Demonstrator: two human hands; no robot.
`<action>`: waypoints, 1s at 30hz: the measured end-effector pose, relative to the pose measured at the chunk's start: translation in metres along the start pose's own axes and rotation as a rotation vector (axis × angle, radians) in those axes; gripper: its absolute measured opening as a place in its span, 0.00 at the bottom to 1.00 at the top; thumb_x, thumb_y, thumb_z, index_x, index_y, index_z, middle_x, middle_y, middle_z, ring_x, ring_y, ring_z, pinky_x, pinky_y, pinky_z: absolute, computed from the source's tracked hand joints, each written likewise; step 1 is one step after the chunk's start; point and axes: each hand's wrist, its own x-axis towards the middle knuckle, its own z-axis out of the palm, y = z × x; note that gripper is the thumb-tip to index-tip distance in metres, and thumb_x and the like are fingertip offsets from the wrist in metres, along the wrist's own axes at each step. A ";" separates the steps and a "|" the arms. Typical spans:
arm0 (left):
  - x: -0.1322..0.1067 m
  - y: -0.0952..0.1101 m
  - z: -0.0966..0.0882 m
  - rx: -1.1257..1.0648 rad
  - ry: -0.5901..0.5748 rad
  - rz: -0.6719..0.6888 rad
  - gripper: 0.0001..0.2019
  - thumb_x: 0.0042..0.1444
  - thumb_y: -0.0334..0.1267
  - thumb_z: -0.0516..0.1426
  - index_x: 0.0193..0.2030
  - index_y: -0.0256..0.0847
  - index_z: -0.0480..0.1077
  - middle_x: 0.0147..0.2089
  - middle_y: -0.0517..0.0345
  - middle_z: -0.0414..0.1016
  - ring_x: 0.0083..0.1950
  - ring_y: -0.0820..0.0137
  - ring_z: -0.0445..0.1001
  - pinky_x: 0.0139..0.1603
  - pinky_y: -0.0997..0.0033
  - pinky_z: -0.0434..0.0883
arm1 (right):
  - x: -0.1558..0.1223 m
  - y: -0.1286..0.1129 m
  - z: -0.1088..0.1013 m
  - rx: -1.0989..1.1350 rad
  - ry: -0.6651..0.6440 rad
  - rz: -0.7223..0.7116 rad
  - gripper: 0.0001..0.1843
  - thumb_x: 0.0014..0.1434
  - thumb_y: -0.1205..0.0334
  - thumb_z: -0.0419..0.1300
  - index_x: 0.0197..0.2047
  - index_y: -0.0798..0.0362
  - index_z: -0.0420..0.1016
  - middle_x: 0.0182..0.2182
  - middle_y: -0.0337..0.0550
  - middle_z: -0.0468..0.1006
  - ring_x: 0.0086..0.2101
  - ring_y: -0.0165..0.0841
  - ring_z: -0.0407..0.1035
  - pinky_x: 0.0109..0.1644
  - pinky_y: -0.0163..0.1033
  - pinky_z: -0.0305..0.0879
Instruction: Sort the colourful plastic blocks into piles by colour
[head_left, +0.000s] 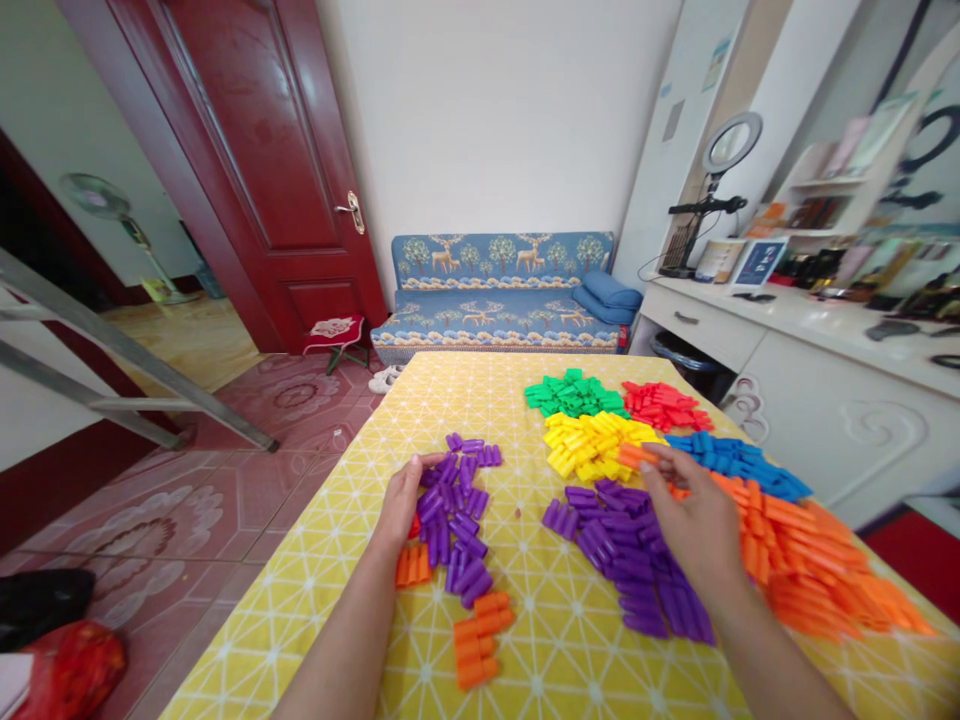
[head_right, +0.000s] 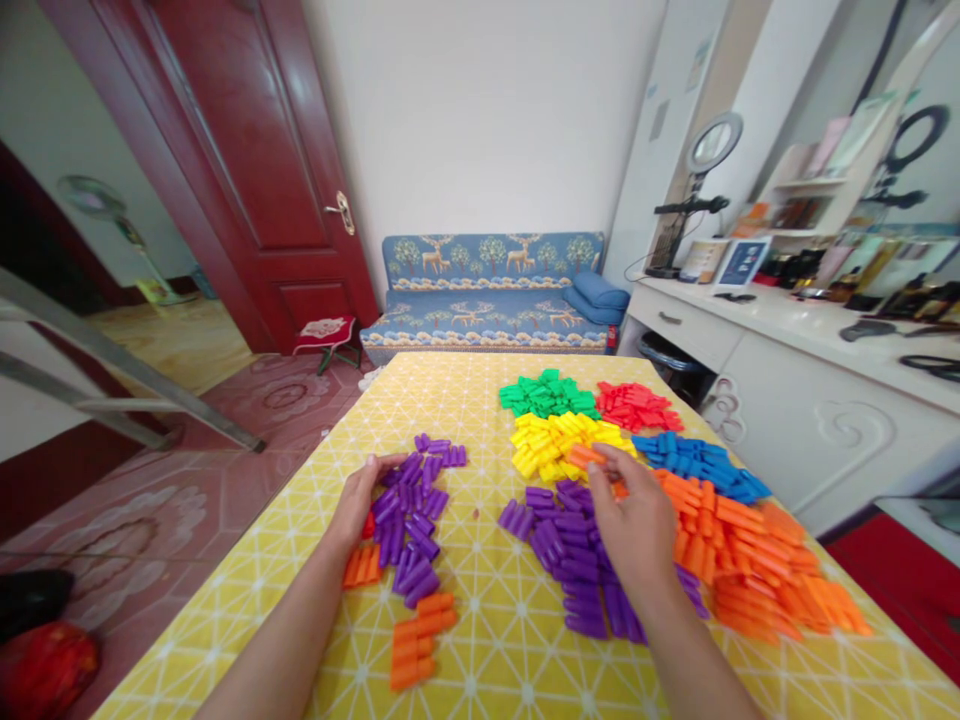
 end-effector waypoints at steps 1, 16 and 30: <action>0.000 0.001 0.000 0.002 0.001 -0.001 0.32 0.61 0.62 0.45 0.46 0.37 0.78 0.51 0.47 0.79 0.53 0.56 0.74 0.59 0.54 0.65 | 0.007 0.016 -0.011 -0.101 0.050 -0.029 0.22 0.60 0.47 0.53 0.49 0.52 0.76 0.36 0.47 0.78 0.37 0.40 0.71 0.44 0.45 0.67; 0.001 0.002 0.001 0.008 -0.005 0.003 0.32 0.60 0.62 0.45 0.45 0.37 0.78 0.49 0.47 0.80 0.53 0.57 0.74 0.60 0.55 0.64 | 0.003 0.080 -0.024 -0.695 0.137 -0.198 0.25 0.66 0.45 0.47 0.47 0.53 0.78 0.37 0.53 0.79 0.39 0.47 0.68 0.44 0.49 0.55; 0.001 0.000 0.000 0.008 -0.006 0.019 0.31 0.62 0.61 0.44 0.46 0.37 0.78 0.49 0.48 0.80 0.53 0.58 0.74 0.59 0.57 0.65 | -0.003 0.044 -0.027 -0.431 0.190 -0.135 0.21 0.63 0.45 0.51 0.42 0.50 0.79 0.35 0.51 0.77 0.39 0.47 0.69 0.47 0.53 0.61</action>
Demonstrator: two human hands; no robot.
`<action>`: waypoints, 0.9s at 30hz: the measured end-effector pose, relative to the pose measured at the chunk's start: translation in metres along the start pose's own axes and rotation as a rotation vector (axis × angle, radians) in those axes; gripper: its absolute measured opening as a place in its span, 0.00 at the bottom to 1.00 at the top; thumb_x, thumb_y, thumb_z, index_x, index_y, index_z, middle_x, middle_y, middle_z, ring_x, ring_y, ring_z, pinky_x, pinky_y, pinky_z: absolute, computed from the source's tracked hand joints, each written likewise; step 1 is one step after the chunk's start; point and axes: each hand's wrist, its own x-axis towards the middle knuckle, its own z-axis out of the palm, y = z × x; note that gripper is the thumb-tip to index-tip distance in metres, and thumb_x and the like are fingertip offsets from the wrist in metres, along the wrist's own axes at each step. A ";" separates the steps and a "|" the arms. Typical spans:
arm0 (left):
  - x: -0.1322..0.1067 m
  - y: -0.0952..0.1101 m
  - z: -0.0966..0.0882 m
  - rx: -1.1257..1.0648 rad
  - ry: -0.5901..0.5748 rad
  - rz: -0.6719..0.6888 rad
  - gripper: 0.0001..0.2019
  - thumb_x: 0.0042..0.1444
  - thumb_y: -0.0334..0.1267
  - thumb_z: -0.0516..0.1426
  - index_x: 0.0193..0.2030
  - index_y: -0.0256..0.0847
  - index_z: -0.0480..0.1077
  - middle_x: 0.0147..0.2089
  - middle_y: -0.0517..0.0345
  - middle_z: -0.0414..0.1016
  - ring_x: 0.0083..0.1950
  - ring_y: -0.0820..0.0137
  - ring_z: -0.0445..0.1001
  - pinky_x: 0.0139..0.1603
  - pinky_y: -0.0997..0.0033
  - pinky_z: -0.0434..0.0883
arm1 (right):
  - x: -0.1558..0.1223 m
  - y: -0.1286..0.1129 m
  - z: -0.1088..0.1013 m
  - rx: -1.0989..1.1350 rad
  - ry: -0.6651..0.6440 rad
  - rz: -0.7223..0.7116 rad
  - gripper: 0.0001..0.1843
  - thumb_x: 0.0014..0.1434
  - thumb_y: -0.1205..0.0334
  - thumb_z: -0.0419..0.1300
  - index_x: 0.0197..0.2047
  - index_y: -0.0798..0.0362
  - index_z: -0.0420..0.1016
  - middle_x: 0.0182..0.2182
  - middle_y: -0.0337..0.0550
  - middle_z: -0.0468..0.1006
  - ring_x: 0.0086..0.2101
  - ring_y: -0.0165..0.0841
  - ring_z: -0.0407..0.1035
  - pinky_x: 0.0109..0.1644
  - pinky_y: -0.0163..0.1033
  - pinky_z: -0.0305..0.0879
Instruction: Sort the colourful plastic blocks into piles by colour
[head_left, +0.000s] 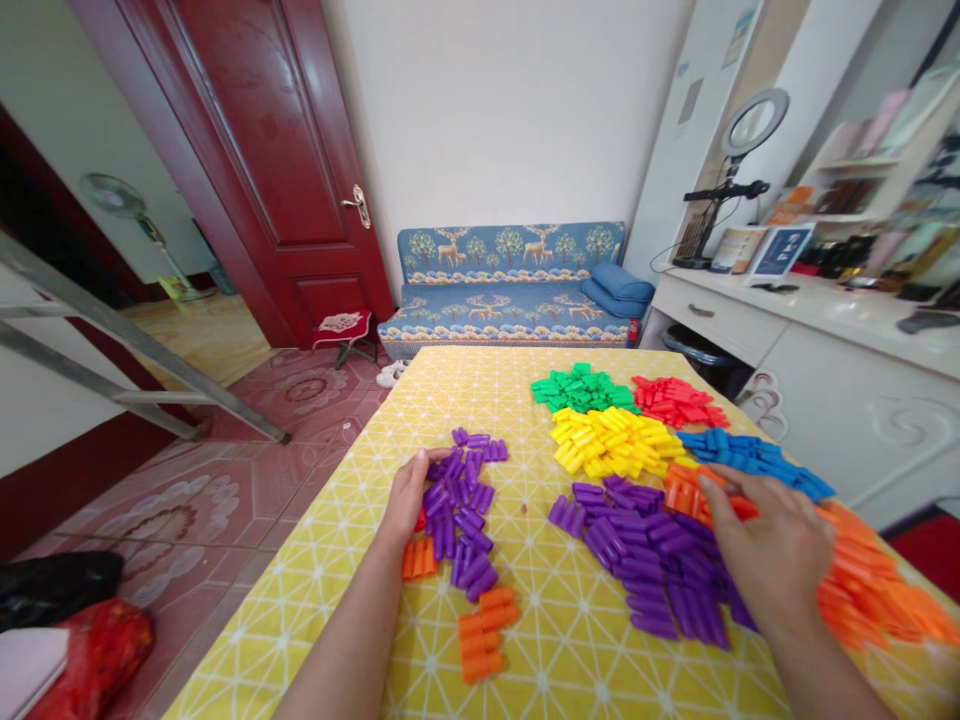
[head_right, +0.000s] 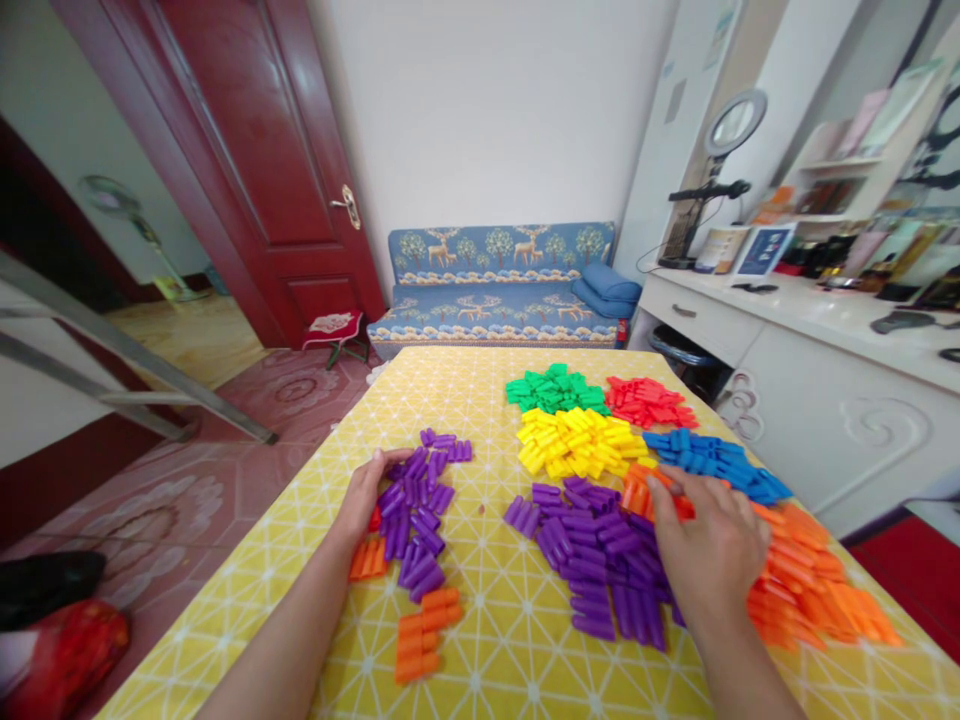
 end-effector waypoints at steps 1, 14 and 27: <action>0.000 -0.001 0.000 -0.001 -0.005 0.003 0.31 0.62 0.60 0.44 0.46 0.37 0.78 0.49 0.48 0.80 0.53 0.58 0.74 0.60 0.57 0.65 | -0.003 -0.016 -0.002 0.131 -0.027 -0.010 0.19 0.63 0.47 0.52 0.42 0.50 0.78 0.35 0.49 0.77 0.38 0.45 0.70 0.48 0.51 0.63; -0.001 0.000 -0.001 -0.055 -0.012 0.005 0.31 0.62 0.60 0.45 0.46 0.36 0.78 0.48 0.47 0.80 0.52 0.57 0.75 0.60 0.56 0.65 | -0.108 -0.214 -0.006 0.571 -1.050 -0.382 0.50 0.46 0.53 0.70 0.69 0.42 0.55 0.72 0.44 0.40 0.69 0.51 0.33 0.69 0.62 0.39; -0.002 0.010 -0.001 -0.569 -0.020 -0.179 0.39 0.55 0.70 0.44 0.49 0.38 0.76 0.59 0.45 0.73 0.66 0.55 0.63 0.70 0.55 0.52 | -0.095 -0.263 0.039 0.507 -0.954 -0.542 0.48 0.54 0.43 0.63 0.71 0.52 0.51 0.70 0.48 0.47 0.69 0.51 0.30 0.69 0.63 0.20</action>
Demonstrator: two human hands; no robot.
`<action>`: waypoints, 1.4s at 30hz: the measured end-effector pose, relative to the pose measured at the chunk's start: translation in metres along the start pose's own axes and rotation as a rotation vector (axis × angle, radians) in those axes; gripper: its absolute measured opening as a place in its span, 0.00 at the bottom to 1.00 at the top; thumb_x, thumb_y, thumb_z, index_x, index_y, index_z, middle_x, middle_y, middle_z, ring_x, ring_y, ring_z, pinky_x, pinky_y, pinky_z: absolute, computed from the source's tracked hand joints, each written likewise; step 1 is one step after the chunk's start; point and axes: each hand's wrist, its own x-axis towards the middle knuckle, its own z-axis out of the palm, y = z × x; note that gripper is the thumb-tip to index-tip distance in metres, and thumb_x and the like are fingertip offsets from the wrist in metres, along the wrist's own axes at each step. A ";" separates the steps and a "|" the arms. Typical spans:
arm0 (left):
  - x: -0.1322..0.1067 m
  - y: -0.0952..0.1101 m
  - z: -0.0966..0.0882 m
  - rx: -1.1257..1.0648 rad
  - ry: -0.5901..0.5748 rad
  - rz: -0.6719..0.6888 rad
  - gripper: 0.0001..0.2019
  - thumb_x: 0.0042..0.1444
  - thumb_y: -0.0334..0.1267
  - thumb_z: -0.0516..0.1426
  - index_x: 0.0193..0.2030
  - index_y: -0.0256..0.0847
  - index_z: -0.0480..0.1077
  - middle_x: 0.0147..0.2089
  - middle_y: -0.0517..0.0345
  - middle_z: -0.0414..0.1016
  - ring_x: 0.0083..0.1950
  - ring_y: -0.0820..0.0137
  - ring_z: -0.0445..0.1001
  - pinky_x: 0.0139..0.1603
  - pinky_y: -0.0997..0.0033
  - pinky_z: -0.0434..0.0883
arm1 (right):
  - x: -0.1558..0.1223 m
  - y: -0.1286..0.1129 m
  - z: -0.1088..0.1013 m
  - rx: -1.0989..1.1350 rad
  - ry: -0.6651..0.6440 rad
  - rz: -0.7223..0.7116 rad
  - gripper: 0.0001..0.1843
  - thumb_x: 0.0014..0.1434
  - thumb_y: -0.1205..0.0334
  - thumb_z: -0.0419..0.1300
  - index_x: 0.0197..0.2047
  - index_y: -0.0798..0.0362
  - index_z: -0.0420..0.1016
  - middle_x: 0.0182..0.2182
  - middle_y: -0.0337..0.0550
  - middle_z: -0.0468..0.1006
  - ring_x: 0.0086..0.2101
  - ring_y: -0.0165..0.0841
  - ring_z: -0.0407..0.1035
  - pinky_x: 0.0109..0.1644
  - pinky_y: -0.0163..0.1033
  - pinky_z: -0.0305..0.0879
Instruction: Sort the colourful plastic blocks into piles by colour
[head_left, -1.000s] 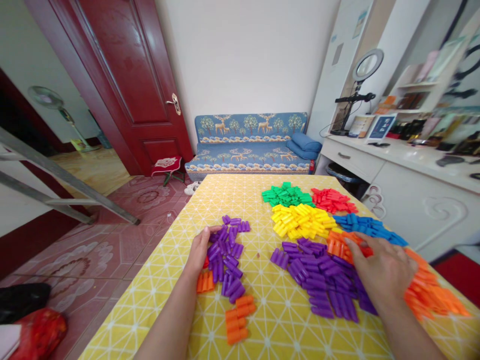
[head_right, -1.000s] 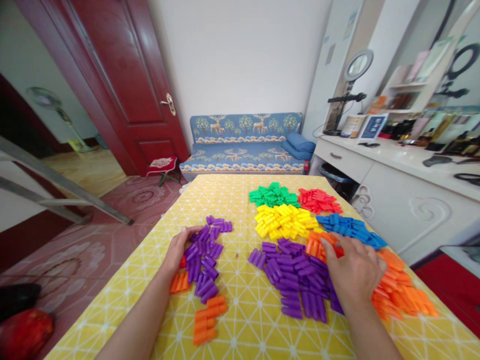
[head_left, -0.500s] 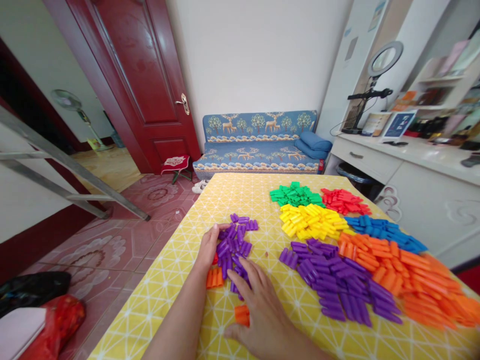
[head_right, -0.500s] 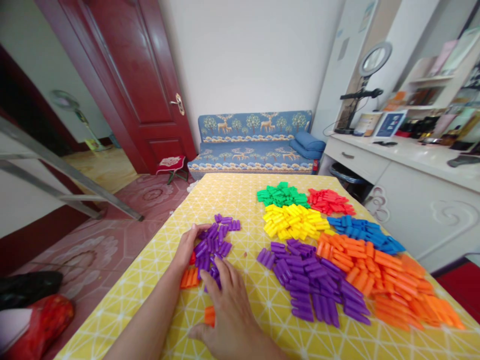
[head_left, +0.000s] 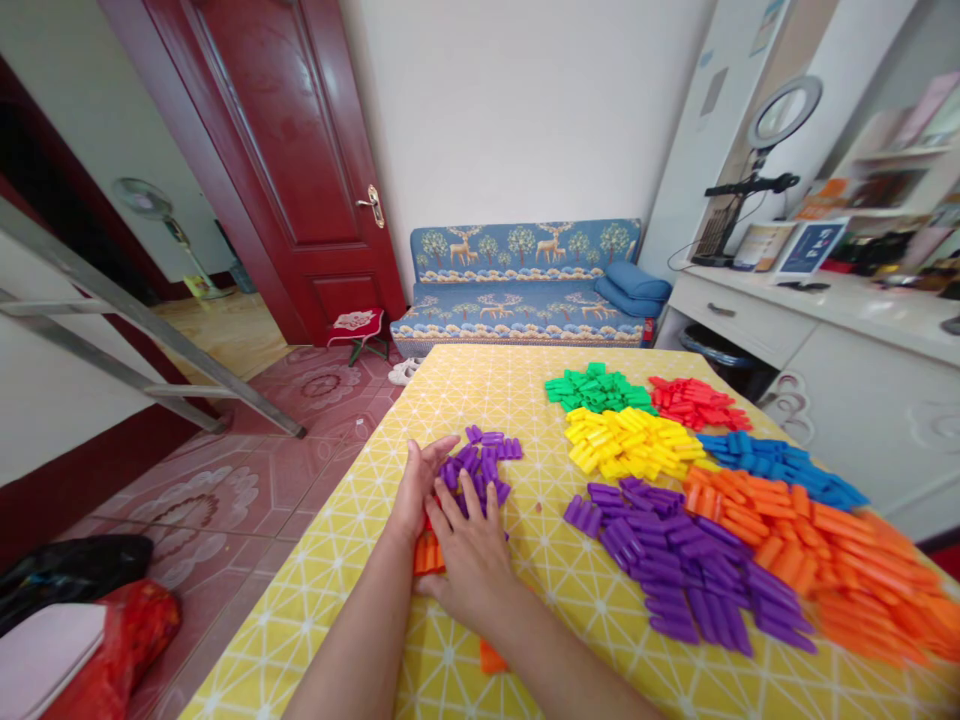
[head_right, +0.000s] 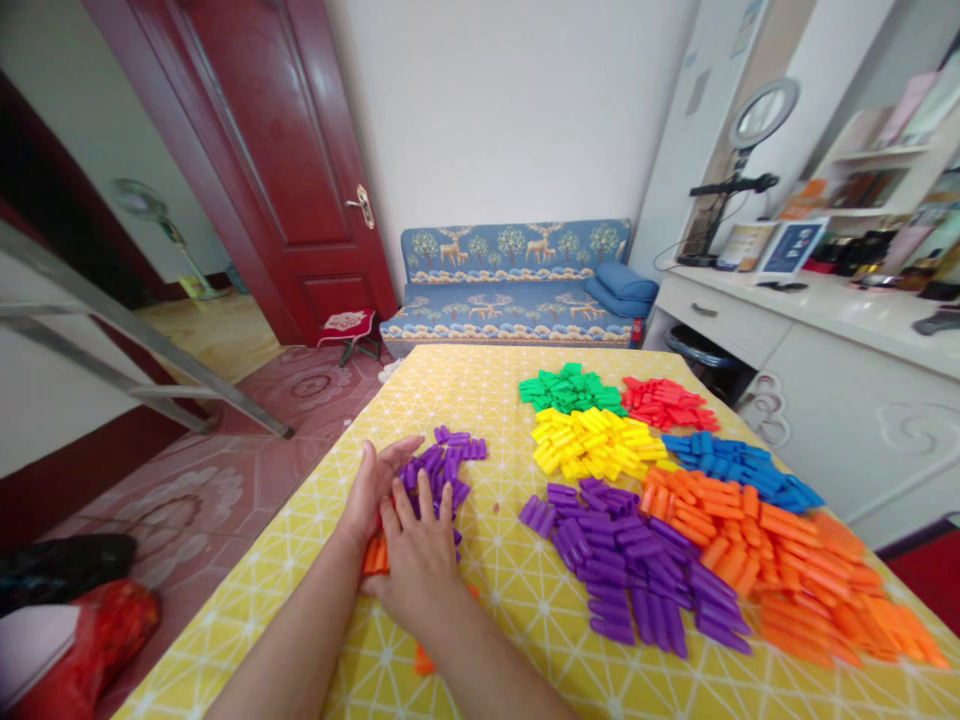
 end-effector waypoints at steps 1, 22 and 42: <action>0.000 0.001 0.000 -0.020 -0.005 0.000 0.39 0.55 0.70 0.44 0.49 0.37 0.76 0.59 0.44 0.73 0.66 0.56 0.63 0.70 0.56 0.52 | 0.000 0.000 -0.002 0.001 0.004 -0.030 0.45 0.55 0.45 0.63 0.69 0.52 0.53 0.69 0.47 0.52 0.69 0.50 0.33 0.69 0.62 0.20; -0.004 0.004 0.010 0.572 -0.021 0.454 0.16 0.59 0.51 0.56 0.40 0.41 0.79 0.49 0.48 0.79 0.56 0.60 0.73 0.62 0.56 0.63 | -0.041 0.062 -0.017 0.399 0.713 0.161 0.19 0.50 0.65 0.67 0.46 0.49 0.74 0.51 0.48 0.65 0.53 0.42 0.64 0.59 0.51 0.63; -0.018 -0.002 0.045 0.948 -0.488 0.500 0.08 0.53 0.40 0.61 0.40 0.49 0.80 0.38 0.52 0.80 0.44 0.59 0.74 0.60 0.51 0.60 | -0.036 0.068 -0.010 0.946 0.674 0.347 0.12 0.59 0.55 0.59 0.41 0.54 0.74 0.34 0.43 0.77 0.34 0.35 0.73 0.39 0.39 0.72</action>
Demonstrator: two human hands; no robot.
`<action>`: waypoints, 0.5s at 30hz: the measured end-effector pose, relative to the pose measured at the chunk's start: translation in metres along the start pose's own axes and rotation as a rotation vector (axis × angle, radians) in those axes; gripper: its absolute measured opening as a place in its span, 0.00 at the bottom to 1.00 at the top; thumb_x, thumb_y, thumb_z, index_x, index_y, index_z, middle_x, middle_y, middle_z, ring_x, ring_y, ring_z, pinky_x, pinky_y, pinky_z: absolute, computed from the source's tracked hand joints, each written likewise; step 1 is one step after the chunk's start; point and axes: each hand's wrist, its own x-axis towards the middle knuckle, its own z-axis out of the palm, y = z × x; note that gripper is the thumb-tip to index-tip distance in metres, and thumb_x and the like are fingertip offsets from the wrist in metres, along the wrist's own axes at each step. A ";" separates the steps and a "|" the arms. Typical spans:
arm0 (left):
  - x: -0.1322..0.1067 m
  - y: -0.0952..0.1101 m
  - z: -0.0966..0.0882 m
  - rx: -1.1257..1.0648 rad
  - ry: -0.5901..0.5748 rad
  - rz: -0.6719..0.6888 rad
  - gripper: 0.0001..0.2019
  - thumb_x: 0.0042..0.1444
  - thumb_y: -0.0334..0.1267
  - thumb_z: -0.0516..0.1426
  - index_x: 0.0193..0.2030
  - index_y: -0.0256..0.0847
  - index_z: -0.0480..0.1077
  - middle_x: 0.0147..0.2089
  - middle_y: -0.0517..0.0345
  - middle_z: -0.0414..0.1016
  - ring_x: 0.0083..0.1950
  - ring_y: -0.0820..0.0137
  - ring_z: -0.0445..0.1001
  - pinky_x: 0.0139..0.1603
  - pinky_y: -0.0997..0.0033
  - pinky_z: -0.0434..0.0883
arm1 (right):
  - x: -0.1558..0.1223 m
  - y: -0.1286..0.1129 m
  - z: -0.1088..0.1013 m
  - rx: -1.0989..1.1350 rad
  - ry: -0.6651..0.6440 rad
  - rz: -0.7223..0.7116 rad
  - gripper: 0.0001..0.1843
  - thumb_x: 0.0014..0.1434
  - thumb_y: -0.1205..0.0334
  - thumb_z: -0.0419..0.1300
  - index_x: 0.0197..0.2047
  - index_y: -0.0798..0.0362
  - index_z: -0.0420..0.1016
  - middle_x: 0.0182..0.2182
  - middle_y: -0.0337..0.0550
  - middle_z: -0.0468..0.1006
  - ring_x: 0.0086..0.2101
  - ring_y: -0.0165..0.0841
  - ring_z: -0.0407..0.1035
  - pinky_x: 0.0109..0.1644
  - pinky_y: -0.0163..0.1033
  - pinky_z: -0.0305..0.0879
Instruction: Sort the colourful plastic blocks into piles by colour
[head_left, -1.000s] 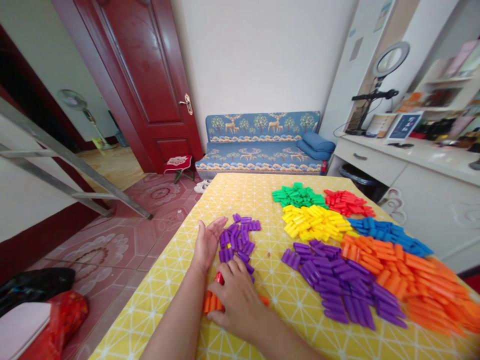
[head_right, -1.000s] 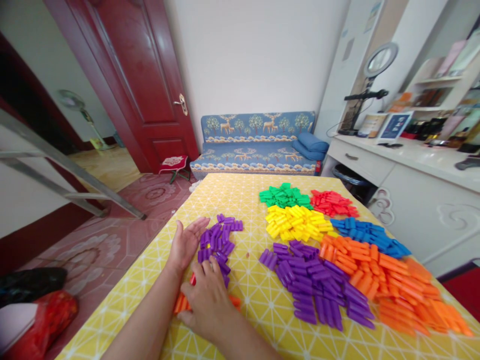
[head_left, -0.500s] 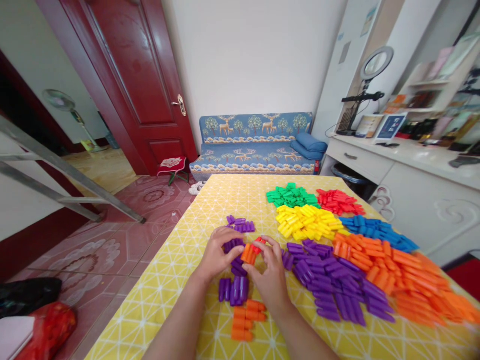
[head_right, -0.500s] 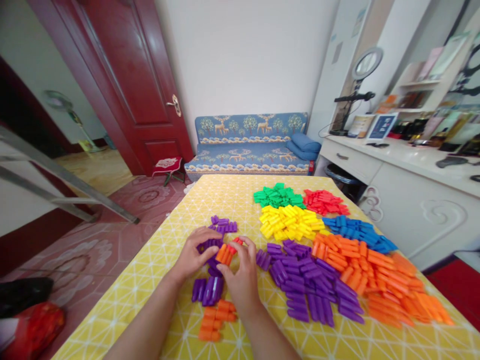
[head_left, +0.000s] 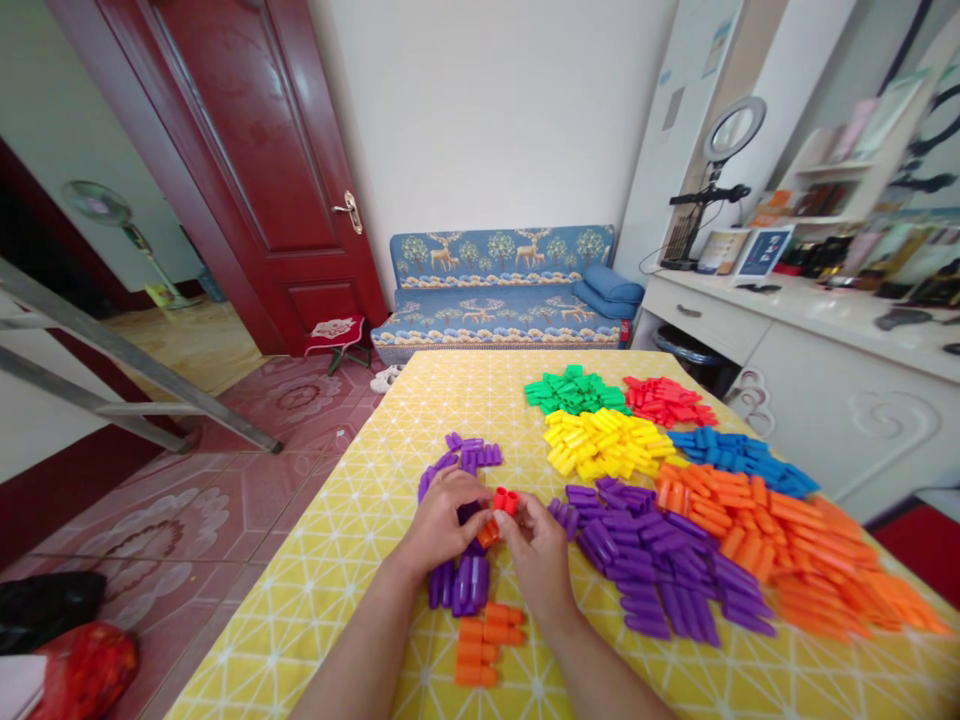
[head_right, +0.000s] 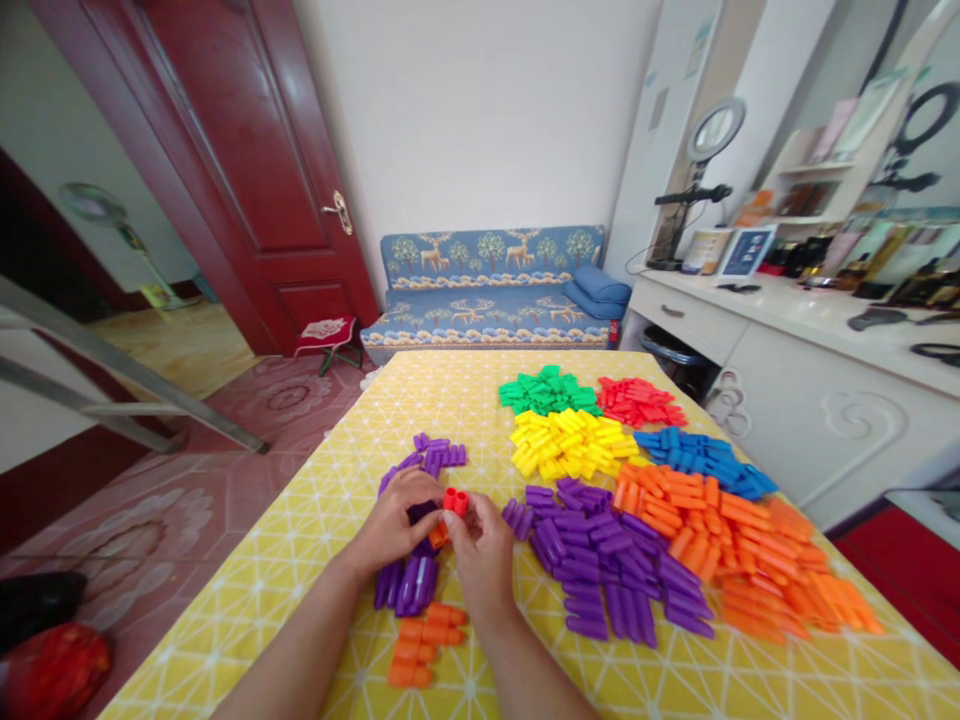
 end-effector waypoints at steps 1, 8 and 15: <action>0.000 0.000 0.000 -0.014 -0.001 -0.002 0.08 0.53 0.40 0.61 0.40 0.49 0.80 0.38 0.51 0.80 0.45 0.58 0.73 0.60 0.50 0.61 | -0.001 -0.001 0.000 0.005 -0.015 0.015 0.14 0.59 0.54 0.59 0.41 0.55 0.74 0.33 0.43 0.78 0.33 0.35 0.73 0.38 0.38 0.71; 0.000 -0.005 0.002 0.049 0.025 0.042 0.10 0.55 0.41 0.60 0.42 0.50 0.80 0.39 0.52 0.80 0.43 0.59 0.74 0.58 0.52 0.62 | -0.002 -0.002 -0.002 0.069 0.004 0.018 0.27 0.61 0.54 0.57 0.62 0.53 0.64 0.28 0.36 0.74 0.24 0.30 0.69 0.31 0.36 0.68; 0.000 -0.004 0.002 0.052 -0.005 0.004 0.11 0.55 0.39 0.59 0.43 0.49 0.80 0.39 0.52 0.80 0.44 0.59 0.73 0.58 0.52 0.61 | -0.002 -0.005 0.001 0.090 -0.002 0.012 0.26 0.62 0.53 0.57 0.61 0.53 0.62 0.28 0.37 0.75 0.23 0.30 0.69 0.30 0.36 0.69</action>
